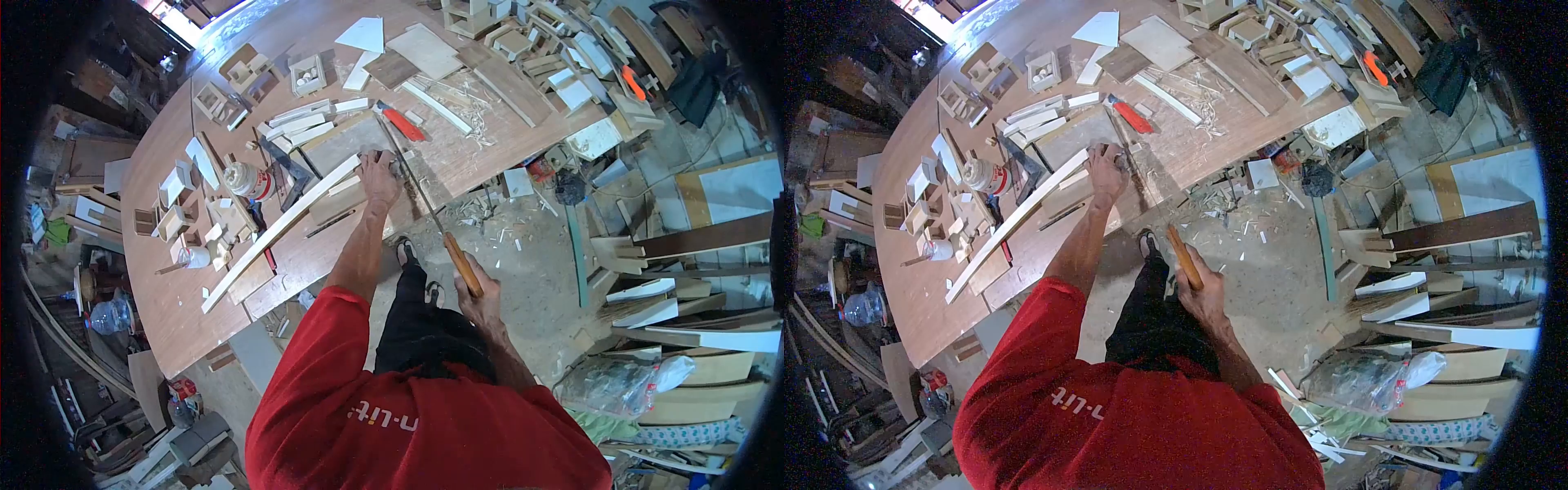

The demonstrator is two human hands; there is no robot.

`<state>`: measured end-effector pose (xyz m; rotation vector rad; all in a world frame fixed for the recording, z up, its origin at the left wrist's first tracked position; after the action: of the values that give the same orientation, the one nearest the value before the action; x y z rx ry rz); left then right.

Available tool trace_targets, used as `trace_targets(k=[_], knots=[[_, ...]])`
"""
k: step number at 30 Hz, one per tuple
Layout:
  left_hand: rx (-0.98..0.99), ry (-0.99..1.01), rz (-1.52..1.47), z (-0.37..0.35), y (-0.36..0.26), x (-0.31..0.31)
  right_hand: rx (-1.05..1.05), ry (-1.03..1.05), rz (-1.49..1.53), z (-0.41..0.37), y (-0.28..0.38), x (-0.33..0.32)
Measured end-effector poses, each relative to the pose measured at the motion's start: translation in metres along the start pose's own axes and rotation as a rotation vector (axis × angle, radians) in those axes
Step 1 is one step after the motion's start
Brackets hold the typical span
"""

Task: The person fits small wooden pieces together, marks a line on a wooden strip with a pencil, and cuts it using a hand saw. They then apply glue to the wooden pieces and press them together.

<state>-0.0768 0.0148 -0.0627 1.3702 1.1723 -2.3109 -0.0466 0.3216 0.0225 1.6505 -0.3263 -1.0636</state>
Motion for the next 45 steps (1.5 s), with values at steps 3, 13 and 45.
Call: trace_targets(k=[3,13,45], knots=[[-0.004,0.001,-0.049,0.002,0.0,0.0,0.014,-0.034,0.006,-0.026,-0.006,-0.012],[-0.027,0.037,-0.032,-0.001,0.002,-0.001,0.071,0.007,-0.054,0.012,-0.003,0.01],[0.014,0.037,-0.009,0.0,0.001,0.003,0.11,-0.015,0.026,-0.05,-0.022,-0.024]])
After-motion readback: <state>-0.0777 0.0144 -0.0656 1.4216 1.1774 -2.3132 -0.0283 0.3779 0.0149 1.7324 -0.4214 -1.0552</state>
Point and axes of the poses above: each hand's wrist, its own z-axis towards the middle knuckle, its own x-axis out of the palm, y = z × x, the point moved 2 cm from there along z, towards the middle knuckle, and after that the axes turned 6 degrees about -z, right-handed, at the moved point
